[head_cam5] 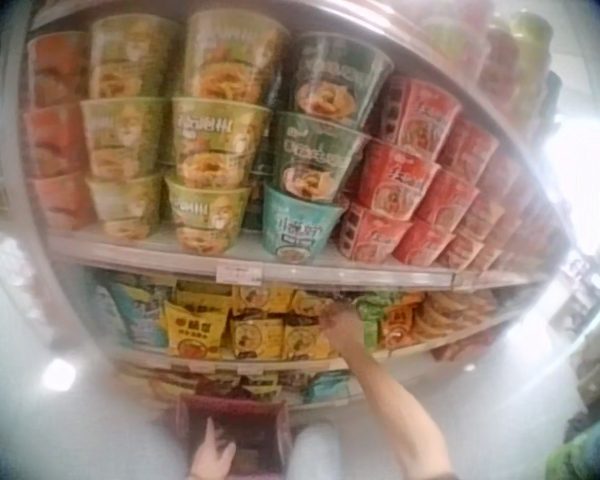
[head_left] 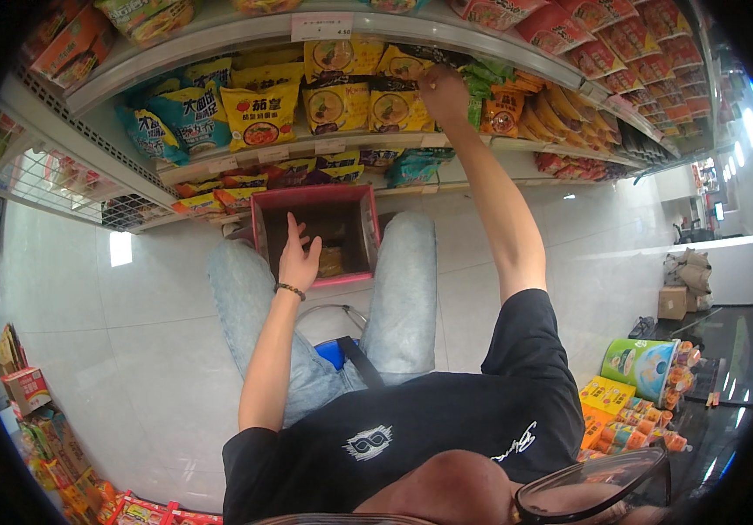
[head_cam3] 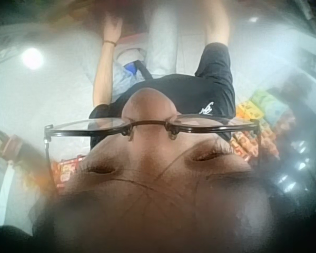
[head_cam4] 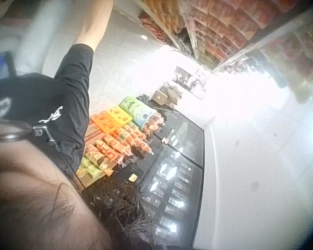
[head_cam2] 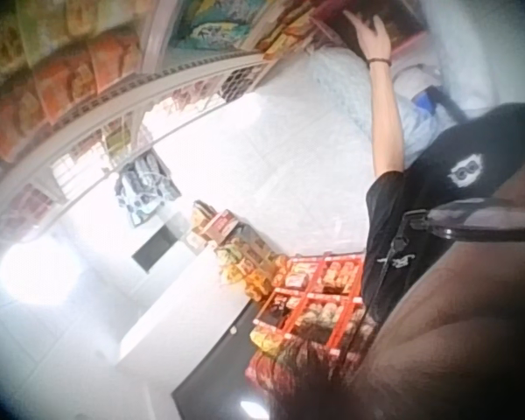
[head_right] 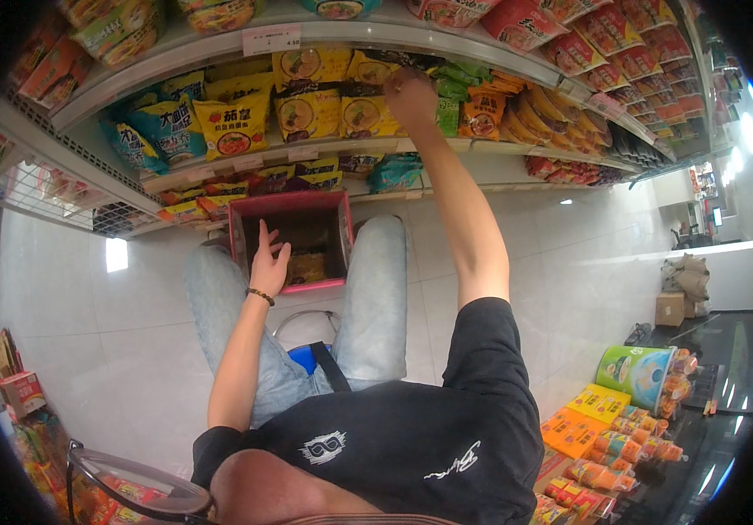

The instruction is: The person takes various snack packages from a pink box on their lap and places them onto a grocery store shelf, organizing and grouping similar items together.

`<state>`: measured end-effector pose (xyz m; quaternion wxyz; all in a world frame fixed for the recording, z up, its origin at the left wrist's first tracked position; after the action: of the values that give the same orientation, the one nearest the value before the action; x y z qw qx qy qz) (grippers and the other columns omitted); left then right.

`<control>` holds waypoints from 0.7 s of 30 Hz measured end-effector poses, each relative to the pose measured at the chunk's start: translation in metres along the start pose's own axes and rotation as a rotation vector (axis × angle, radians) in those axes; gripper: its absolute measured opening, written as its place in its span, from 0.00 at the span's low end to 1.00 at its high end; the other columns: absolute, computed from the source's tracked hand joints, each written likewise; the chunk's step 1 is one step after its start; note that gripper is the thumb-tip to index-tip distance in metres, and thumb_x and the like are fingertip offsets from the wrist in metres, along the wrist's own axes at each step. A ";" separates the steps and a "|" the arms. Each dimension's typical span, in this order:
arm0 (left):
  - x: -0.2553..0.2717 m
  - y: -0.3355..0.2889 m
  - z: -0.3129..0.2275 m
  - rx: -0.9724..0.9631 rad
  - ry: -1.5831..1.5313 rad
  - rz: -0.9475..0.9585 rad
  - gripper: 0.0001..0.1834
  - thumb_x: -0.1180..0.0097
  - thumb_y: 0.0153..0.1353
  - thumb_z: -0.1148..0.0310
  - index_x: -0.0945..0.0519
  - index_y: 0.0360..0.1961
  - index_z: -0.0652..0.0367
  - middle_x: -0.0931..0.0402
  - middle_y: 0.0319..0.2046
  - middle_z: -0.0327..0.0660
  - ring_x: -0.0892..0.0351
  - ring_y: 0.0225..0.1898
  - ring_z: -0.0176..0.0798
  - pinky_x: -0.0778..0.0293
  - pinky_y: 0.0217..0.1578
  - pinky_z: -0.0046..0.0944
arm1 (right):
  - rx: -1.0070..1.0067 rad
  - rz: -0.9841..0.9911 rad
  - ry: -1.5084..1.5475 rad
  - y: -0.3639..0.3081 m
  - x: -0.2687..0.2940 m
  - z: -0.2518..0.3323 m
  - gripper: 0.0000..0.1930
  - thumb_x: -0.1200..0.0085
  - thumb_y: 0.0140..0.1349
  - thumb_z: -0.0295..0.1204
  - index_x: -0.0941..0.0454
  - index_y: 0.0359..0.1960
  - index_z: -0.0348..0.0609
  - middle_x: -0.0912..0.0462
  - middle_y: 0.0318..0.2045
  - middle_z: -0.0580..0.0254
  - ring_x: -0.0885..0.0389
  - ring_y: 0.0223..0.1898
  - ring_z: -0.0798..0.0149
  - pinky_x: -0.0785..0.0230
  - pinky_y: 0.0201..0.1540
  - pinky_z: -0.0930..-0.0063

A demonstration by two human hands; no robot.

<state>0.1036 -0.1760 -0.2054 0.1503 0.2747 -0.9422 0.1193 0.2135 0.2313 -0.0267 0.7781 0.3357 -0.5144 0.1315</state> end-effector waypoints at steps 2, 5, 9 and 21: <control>0.000 0.000 0.001 0.020 0.008 -0.003 0.44 0.48 0.69 0.61 0.60 0.76 0.57 0.35 0.66 0.58 0.25 0.60 0.55 0.24 0.53 0.44 | 0.034 -0.151 -0.037 0.005 0.008 0.004 0.21 0.46 0.65 0.46 0.19 0.49 0.42 0.21 0.53 0.47 0.24 0.56 0.43 0.32 0.58 0.42; -0.002 0.002 -0.001 0.024 0.024 -0.001 0.44 0.48 0.69 0.62 0.60 0.76 0.57 0.35 0.66 0.57 0.25 0.59 0.55 0.24 0.53 0.44 | 0.107 -0.429 -0.078 0.014 0.011 0.007 0.25 0.45 0.65 0.49 0.22 0.54 0.41 0.24 0.59 0.46 0.28 0.62 0.43 0.35 0.62 0.41; -0.007 0.006 0.002 0.042 0.010 0.008 0.44 0.48 0.68 0.63 0.60 0.76 0.57 0.35 0.66 0.58 0.25 0.59 0.54 0.24 0.52 0.44 | 0.176 -0.245 -0.233 0.035 -0.008 0.007 0.28 0.45 0.64 0.54 0.21 0.52 0.41 0.24 0.59 0.47 0.29 0.63 0.43 0.30 0.59 0.43; -0.012 0.011 0.004 0.027 0.014 -0.016 0.44 0.46 0.67 0.63 0.58 0.76 0.58 0.34 0.65 0.59 0.23 0.57 0.54 0.24 0.53 0.45 | 0.247 -0.057 -0.242 0.063 -0.028 -0.016 0.25 0.51 0.67 0.58 0.14 0.35 0.51 0.20 0.19 0.61 0.20 0.22 0.59 0.22 0.29 0.56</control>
<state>0.1062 -0.1623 -0.2145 0.1542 0.2833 -0.9372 0.1325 0.1776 0.2922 -0.0312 0.6668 0.4567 -0.5744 0.1300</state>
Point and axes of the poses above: each hand's wrist, its own y-axis towards the middle knuckle, its own x-axis out of the back of the hand, z = x × y, the point moved 5 cm from there along y, towards the middle knuckle
